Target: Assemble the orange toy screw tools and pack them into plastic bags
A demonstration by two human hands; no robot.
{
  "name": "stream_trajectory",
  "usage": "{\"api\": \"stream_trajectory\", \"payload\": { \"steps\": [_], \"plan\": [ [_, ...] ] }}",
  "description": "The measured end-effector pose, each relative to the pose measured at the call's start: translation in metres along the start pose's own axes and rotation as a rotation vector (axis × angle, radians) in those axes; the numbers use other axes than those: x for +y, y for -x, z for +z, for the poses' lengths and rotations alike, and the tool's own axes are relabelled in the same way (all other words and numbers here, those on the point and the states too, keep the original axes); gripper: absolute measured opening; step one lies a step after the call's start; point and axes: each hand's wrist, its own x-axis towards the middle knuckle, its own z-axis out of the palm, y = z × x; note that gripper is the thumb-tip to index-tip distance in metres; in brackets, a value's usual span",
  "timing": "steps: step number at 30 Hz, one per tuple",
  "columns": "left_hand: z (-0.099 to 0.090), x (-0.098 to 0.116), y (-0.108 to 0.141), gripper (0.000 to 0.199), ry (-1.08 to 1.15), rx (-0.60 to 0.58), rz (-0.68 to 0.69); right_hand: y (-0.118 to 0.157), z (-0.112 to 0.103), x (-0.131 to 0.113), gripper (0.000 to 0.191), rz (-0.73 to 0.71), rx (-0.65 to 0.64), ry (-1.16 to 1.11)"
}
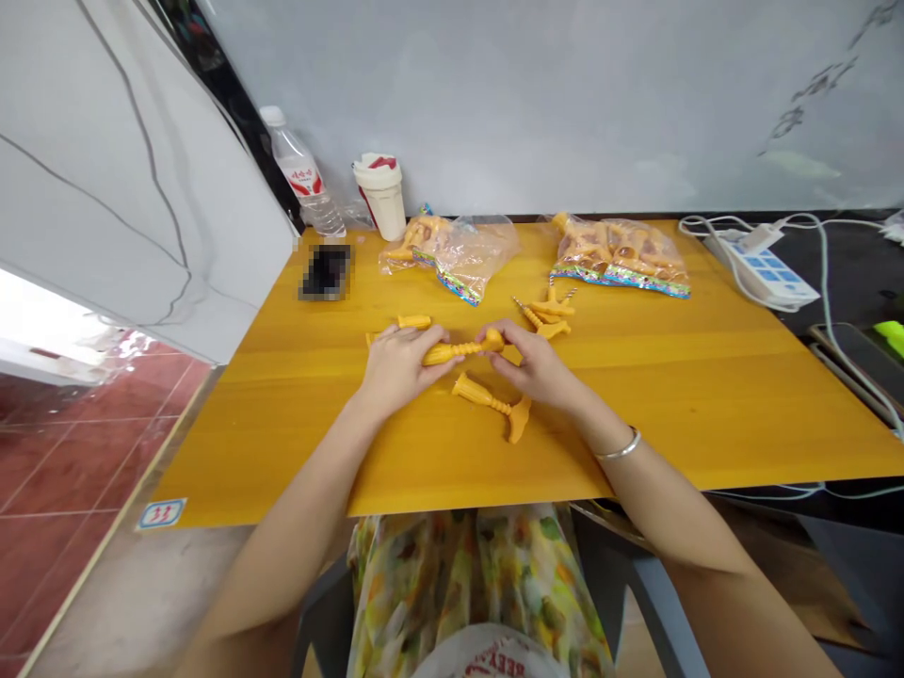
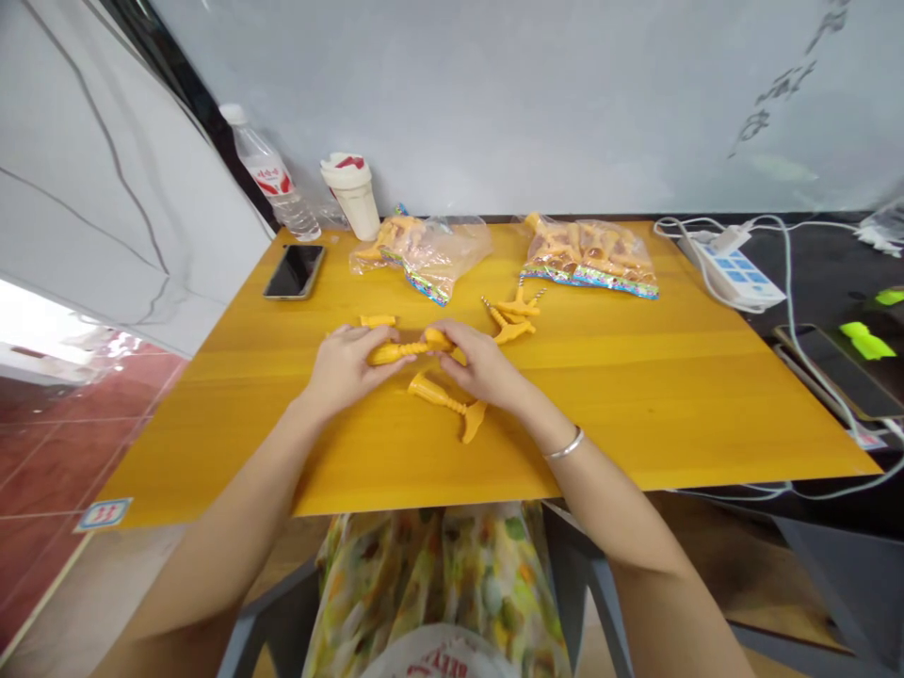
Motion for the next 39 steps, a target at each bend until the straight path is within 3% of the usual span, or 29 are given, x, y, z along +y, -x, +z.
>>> {"api": "stream_trajectory", "payload": {
  "steps": [3, 6, 9, 12, 14, 15, 18, 20, 23, 28, 32, 36, 37, 39],
  "plan": [
    [-0.003, 0.002, 0.0, 0.034, 0.316, -0.108, -0.034, -0.001, -0.007, 0.004, 0.02, -0.251, -0.049, 0.184],
    [-0.012, 0.006, -0.003, 0.031, 0.592, -0.272, -0.076, -0.003, -0.007, 0.004, 0.027, -0.415, -0.05, 0.354],
    [-0.026, 0.007, -0.005, 0.031, 0.824, -0.468, -0.156, -0.002, -0.003, -0.002, 0.025, -0.577, 0.001, 0.566],
    [-0.038, -0.006, -0.002, 0.035, 1.012, -0.611, -0.219, 0.004, -0.009, -0.008, 0.022, -0.698, 0.086, 0.651],
    [-0.044, -0.023, 0.001, 0.038, 1.097, -0.582, -0.244, 0.008, -0.024, -0.005, 0.025, -0.662, 0.162, 0.705],
    [-0.046, -0.031, 0.003, 0.039, 1.107, -0.49, -0.262, 0.009, -0.032, -0.002, 0.028, -0.593, 0.213, 0.752],
    [-0.045, -0.05, 0.004, 0.038, 0.876, -0.009, -0.309, 0.007, -0.052, 0.016, 0.028, -0.207, 0.325, 0.905],
    [-0.038, -0.055, 0.002, 0.035, 0.566, 0.154, -0.279, 0.003, -0.052, 0.029, 0.025, 0.004, 0.277, 0.977],
    [-0.025, -0.059, 0.002, 0.039, 0.144, 0.083, -0.245, 0.002, -0.037, 0.043, 0.027, 0.227, 0.125, 1.053],
    [-0.02, -0.076, 0.007, 0.048, -0.263, -0.06, -0.532, 0.008, -0.02, 0.044, 0.04, 0.346, -0.054, 1.125],
    [-0.018, -0.086, 0.01, 0.048, -0.288, -0.2, -0.608, 0.008, -0.023, 0.04, 0.042, 0.326, -0.059, 1.114],
    [-0.012, -0.091, 0.012, 0.049, -0.201, -0.225, -0.534, 0.005, -0.027, 0.028, 0.035, 0.137, 0.038, 0.957],
    [-0.011, -0.092, 0.012, 0.049, -0.194, -0.206, -0.516, 0.004, -0.026, 0.022, 0.034, 0.095, -0.017, 0.876],
    [-0.014, -0.091, 0.012, 0.051, -0.201, -0.117, -0.48, 0.005, -0.022, 0.009, 0.034, 0.076, -0.261, 0.702]
  ]
}}
